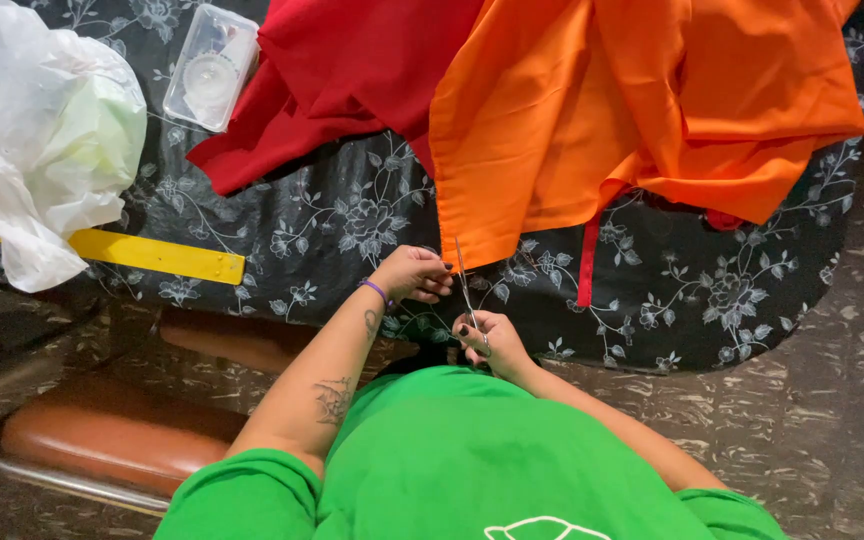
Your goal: The person uses scissors to cut strips from a large piece of orange fabric laid on a table. They trim the edges and cut long strips, then gather the cut pieces and trim a folded stack of orange fabric.
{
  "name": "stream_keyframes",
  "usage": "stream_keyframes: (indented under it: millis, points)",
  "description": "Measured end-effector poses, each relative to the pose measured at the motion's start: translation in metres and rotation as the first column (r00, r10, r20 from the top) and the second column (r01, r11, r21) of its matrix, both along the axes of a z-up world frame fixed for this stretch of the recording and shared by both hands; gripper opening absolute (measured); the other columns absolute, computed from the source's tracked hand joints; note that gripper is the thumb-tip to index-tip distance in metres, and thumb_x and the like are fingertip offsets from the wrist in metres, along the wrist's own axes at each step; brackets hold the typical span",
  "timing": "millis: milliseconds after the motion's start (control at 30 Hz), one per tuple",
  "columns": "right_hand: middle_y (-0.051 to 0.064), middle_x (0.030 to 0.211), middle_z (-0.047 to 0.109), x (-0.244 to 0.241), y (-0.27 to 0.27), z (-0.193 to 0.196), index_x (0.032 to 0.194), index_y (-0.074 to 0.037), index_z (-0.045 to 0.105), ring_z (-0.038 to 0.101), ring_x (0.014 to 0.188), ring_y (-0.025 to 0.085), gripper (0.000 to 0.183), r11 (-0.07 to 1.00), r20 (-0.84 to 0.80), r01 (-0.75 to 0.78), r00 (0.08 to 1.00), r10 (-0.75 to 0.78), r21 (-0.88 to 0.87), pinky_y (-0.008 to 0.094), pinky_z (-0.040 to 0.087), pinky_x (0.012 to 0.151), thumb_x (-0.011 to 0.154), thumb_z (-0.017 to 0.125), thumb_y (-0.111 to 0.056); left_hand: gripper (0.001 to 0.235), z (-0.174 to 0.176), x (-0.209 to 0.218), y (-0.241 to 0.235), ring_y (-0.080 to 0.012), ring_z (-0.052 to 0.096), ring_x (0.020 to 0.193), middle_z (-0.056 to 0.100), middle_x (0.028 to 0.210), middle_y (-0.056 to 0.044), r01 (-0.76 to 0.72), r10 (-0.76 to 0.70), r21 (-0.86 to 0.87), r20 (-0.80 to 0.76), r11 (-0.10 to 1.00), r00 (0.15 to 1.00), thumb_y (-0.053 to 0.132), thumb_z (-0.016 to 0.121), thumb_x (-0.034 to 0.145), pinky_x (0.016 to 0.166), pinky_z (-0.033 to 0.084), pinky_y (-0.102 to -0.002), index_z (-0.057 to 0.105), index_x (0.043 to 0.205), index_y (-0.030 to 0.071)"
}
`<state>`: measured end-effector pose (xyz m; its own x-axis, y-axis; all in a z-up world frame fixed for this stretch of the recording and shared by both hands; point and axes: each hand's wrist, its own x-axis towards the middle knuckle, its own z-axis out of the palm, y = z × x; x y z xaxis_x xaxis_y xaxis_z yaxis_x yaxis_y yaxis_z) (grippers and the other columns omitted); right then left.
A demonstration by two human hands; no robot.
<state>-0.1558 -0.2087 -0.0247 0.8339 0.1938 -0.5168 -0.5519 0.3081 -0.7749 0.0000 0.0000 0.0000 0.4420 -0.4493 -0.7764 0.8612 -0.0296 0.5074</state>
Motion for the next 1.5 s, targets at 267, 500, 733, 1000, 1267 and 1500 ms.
stream_keyframes:
  millis: [267, 500, 733, 1000, 1267, 1500]
  points:
    - [0.015, 0.06, 0.061, -0.001, 0.004, -0.003, 0.099, 0.007, 0.072, 0.057, 0.035, 0.014, 0.038, 0.999, -0.01, 0.05, 0.999, -0.05, -0.018, 0.02, 0.035, 0.032, 0.093, 0.088, -0.028, 0.005, -0.017, -0.003, -0.006, -0.0283, 0.084, 0.078, 0.083, 0.091, -0.018, 0.046, -0.046, -0.034, 0.003, 0.998, 0.999, 0.008, 0.076, 0.091, 0.062, 0.068, -0.036, 0.073, 0.095, 0.011]
    - [0.014, 0.057, 0.06, -0.005, -0.002, -0.002, 0.095, 0.006, 0.074, 0.056, 0.035, 0.014, 0.037, 0.997, 0.003, 0.047, 0.999, -0.047, -0.054, 0.021, 0.035, 0.033, 0.092, 0.09, -0.026, 0.005, -0.008, -0.003, -0.01, -0.0261, 0.083, 0.077, 0.083, 0.092, -0.018, 0.087, -0.086, -0.032, 0.028, 0.996, 0.996, 0.009, 0.077, 0.091, 0.059, 0.068, -0.032, 0.074, 0.095, 0.009]
    - [0.01, 0.054, 0.056, -0.008, -0.005, 0.003, 0.091, 0.005, 0.074, 0.054, 0.035, 0.012, 0.032, 0.995, -0.008, 0.057, 0.998, -0.058, -0.083, 0.02, 0.035, 0.035, 0.092, 0.09, -0.023, 0.006, -0.011, -0.004, -0.01, -0.0254, 0.084, 0.078, 0.083, 0.091, -0.018, 0.096, -0.095, -0.021, 0.048, 0.995, 0.994, 0.011, 0.078, 0.092, 0.06, 0.067, -0.03, 0.074, 0.098, 0.01]
    - [0.008, 0.048, 0.053, -0.009, -0.006, 0.0, 0.088, 0.004, 0.074, 0.052, 0.034, 0.01, 0.028, 0.993, -0.02, 0.047, 0.999, -0.05, -0.105, 0.019, 0.035, 0.037, 0.092, 0.091, -0.018, 0.006, -0.01, -0.003, -0.009, -0.0242, 0.084, 0.078, 0.083, 0.091, -0.017, 0.104, -0.103, -0.02, 0.044, 0.994, 0.994, 0.011, 0.08, 0.092, 0.06, 0.068, -0.03, 0.075, 0.096, 0.01]
    - [0.007, 0.045, 0.053, -0.008, -0.004, 0.0, 0.084, 0.004, 0.074, 0.051, 0.034, 0.009, 0.028, 0.992, -0.011, 0.029, 0.999, -0.031, -0.121, 0.017, 0.033, 0.036, 0.09, 0.092, -0.016, 0.007, -0.012, -0.002, -0.009, -0.0243, 0.084, 0.079, 0.084, 0.091, -0.017, 0.102, -0.101, -0.031, 0.029, 0.994, 0.994, 0.011, 0.08, 0.092, 0.06, 0.068, -0.03, 0.075, 0.096, 0.01]
    - [0.007, 0.045, 0.054, -0.006, -0.004, 0.007, 0.081, 0.002, 0.075, 0.054, 0.035, 0.008, 0.029, 0.989, -0.002, 0.034, 0.999, -0.035, -0.142, 0.017, 0.036, 0.036, 0.086, 0.095, -0.017, 0.008, -0.015, -0.001, -0.007, -0.0235, 0.084, 0.08, 0.084, 0.093, -0.016, 0.113, -0.113, -0.051, 0.012, 0.992, 0.994, 0.014, 0.081, 0.094, 0.062, 0.068, -0.03, 0.075, 0.098, 0.01]
